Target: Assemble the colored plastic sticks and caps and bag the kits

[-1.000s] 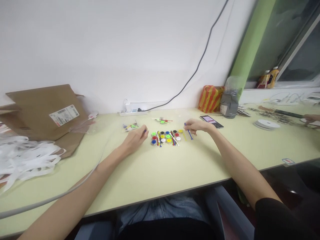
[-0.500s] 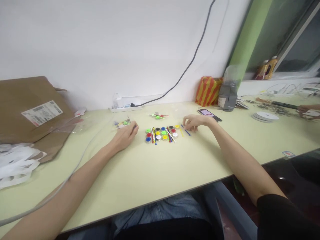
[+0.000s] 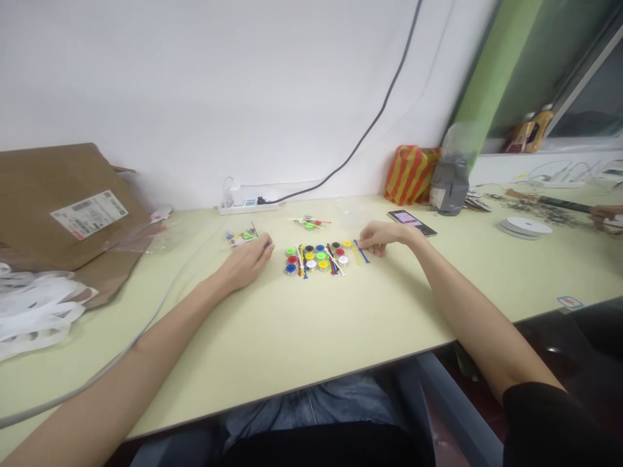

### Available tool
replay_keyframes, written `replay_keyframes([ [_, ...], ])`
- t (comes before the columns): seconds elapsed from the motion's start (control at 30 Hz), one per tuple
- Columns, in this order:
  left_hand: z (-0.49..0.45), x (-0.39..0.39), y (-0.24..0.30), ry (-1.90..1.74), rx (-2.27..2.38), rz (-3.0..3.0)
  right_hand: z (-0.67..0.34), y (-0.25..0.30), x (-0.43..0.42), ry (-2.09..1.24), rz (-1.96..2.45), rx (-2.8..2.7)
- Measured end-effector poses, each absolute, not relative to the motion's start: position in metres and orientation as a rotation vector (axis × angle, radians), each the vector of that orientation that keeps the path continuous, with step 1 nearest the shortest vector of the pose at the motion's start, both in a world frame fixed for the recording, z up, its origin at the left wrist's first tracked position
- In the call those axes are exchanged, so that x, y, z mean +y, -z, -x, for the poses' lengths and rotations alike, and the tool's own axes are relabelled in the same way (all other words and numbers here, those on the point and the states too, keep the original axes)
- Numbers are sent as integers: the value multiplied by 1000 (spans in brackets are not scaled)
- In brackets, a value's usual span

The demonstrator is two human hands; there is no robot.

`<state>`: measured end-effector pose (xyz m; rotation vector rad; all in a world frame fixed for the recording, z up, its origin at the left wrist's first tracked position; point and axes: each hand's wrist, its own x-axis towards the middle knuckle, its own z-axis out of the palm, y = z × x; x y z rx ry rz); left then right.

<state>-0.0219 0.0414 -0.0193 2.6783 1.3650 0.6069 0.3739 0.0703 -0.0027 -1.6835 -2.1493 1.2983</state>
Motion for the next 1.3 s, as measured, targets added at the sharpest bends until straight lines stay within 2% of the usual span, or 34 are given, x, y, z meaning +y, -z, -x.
replay_keyframes([
  [0.67, 17, 40, 27, -608, 1341, -2697, -367, 3, 67, -1141, 1729, -2228],
  [0.83, 4, 32, 29, -885, 1213, -2851, -342, -6, 59, -658, 1536, -2242],
  [0.9, -6, 25, 29, -1042, 1206, -2861, -319, -10, 50, -579, 1339, -2234],
  [1.03, -24, 9, 29, -1253, 1145, -2712, -264, -12, 25, -654, 1084, -2133],
  [1.17, -32, -3, 30, -1293, 1109, -2627, -230, -3, 11, -853, 912, -2029],
  [1.3, -30, -7, 31, -1315, 1094, -2598, -226, 5, 8, -885, 888, -1904],
])
